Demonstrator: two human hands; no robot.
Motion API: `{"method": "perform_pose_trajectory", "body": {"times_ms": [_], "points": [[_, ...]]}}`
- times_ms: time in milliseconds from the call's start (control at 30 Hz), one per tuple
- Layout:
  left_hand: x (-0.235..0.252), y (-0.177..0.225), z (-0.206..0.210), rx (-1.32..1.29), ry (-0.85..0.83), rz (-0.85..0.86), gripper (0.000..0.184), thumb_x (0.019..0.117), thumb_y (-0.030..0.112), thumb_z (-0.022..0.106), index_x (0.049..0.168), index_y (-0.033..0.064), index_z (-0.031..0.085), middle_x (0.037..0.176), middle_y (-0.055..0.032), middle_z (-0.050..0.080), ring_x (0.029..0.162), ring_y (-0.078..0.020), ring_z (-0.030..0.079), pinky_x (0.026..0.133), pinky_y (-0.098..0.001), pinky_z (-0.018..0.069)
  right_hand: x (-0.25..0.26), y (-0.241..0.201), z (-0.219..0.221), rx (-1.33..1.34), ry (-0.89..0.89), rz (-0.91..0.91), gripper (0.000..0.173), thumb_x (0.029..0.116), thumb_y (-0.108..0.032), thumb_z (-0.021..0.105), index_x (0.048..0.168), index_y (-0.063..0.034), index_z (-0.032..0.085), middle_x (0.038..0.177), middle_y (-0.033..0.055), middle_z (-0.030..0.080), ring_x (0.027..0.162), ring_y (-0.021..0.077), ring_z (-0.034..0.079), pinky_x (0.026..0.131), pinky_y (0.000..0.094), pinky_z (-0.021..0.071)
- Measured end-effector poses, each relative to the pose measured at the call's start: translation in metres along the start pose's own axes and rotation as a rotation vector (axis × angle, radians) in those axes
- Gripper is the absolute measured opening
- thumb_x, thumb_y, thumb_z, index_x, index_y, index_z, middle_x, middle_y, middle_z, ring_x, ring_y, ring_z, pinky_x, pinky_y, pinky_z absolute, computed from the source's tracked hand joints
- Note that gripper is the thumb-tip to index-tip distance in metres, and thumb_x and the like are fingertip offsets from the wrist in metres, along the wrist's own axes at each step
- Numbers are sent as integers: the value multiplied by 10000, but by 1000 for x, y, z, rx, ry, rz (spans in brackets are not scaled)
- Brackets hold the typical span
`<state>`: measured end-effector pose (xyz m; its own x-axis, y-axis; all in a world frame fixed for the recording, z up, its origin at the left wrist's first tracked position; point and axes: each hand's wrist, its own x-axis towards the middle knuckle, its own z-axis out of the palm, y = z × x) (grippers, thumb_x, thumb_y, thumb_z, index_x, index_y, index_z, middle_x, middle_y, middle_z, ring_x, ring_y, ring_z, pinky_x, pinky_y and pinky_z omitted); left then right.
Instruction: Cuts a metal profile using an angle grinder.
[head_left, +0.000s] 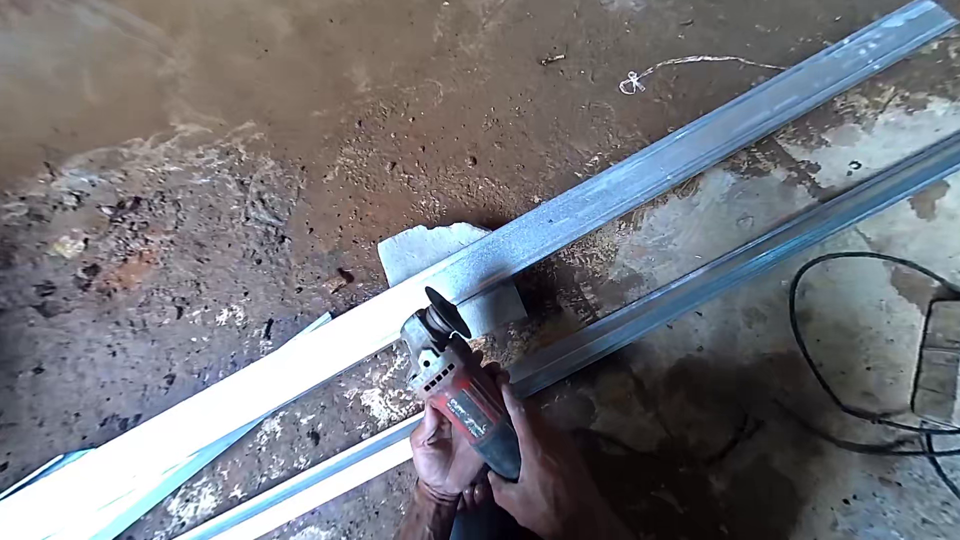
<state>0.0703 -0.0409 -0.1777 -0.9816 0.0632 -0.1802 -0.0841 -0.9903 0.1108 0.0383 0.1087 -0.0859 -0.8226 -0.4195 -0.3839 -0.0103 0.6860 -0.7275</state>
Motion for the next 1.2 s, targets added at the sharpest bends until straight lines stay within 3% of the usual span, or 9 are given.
{"method": "perform_pose_trajectory", "body": {"times_ms": [67, 167, 267, 500, 633, 800, 967, 1100, 1200], "points": [[9, 0, -2, 19, 10, -6, 607, 845, 459, 746, 1336, 115, 646, 1338, -138, 651, 1281, -282, 598, 1080, -482, 474, 6, 3, -3, 9, 42, -5, 1024, 661, -232, 852, 1561, -24, 411, 1276, 204, 665, 978, 320, 724, 768, 479, 613], [29, -3, 2, 11, -41, -44, 679, 866, 479, 721, 1416, 104, 587, 1402, -145, 609, 1328, -287, 561, 1115, -475, 443, 15, 8, -9, -19, 99, -11, 1016, 657, -248, 846, 1556, -35, 424, 1235, 186, 684, 940, 306, 730, 732, 475, 615], [46, -7, 3, 3, -55, -68, 685, 859, 473, 729, 1417, 104, 582, 1400, -144, 606, 1321, -284, 563, 1112, -467, 443, 24, 12, -18, -16, 128, 3, 995, 664, -244, 837, 1549, -33, 434, 1224, 186, 686, 918, 305, 729, 713, 474, 611], [87, -11, 16, -14, -110, -84, 537, 907, 434, 703, 1320, 95, 644, 1323, -128, 663, 1269, -259, 611, 1089, -447, 476, 48, 15, -44, 15, 131, 37, 1058, 683, -256, 835, 1605, -88, 344, 1297, 175, 653, 1013, 288, 711, 776, 472, 608], [106, -19, 27, -40, -100, -40, 476, 936, 420, 674, 1280, 91, 667, 1264, -125, 695, 1224, -241, 645, 1068, -423, 499, 58, 11, -52, -41, 148, 76, 1053, 709, -250, 824, 1617, -96, 314, 1292, 180, 654, 987, 294, 715, 769, 467, 605], [114, -28, 35, -47, 20, 70, 420, 908, 378, 712, 1208, 86, 676, 1162, -136, 726, 1129, -241, 696, 995, -415, 555, 67, 5, -64, -71, 18, 173, 1071, 758, -291, 803, 1649, -152, 226, 1328, 178, 616, 1008, 295, 695, 816, 462, 584], [114, -26, 49, 4, 92, 131, 421, 876, 394, 721, 1167, 94, 671, 1082, -139, 739, 1036, -242, 725, 901, -416, 597, 69, -2, -69, -65, -48, 153, 1073, 782, -327, 790, 1655, -148, 193, 1402, 177, 584, 1077, 299, 682, 884, 464, 567], [119, -21, 61, 71, 178, 192, 386, 975, 423, 522, 1146, 104, 657, 1032, -129, 739, 984, -240, 730, 841, -425, 609, 71, -11, -74, -45, -56, 117, 1085, 783, -321, 794, 1655, -140, 174, 1433, 183, 565, 1131, 311, 665, 922, 487, 549], [120, -18, 69, 101, 243, 237, 507, 1037, 474, 304, 1130, 111, 645, 1004, -119, 737, 953, -233, 731, 800, -424, 613, 69, -20, -75, -97, -62, 110, 1092, 786, -329, 795, 1660, -163, 162, 1454, 173, 546, 1133, 303, 663, 921, 479, 548]]}}
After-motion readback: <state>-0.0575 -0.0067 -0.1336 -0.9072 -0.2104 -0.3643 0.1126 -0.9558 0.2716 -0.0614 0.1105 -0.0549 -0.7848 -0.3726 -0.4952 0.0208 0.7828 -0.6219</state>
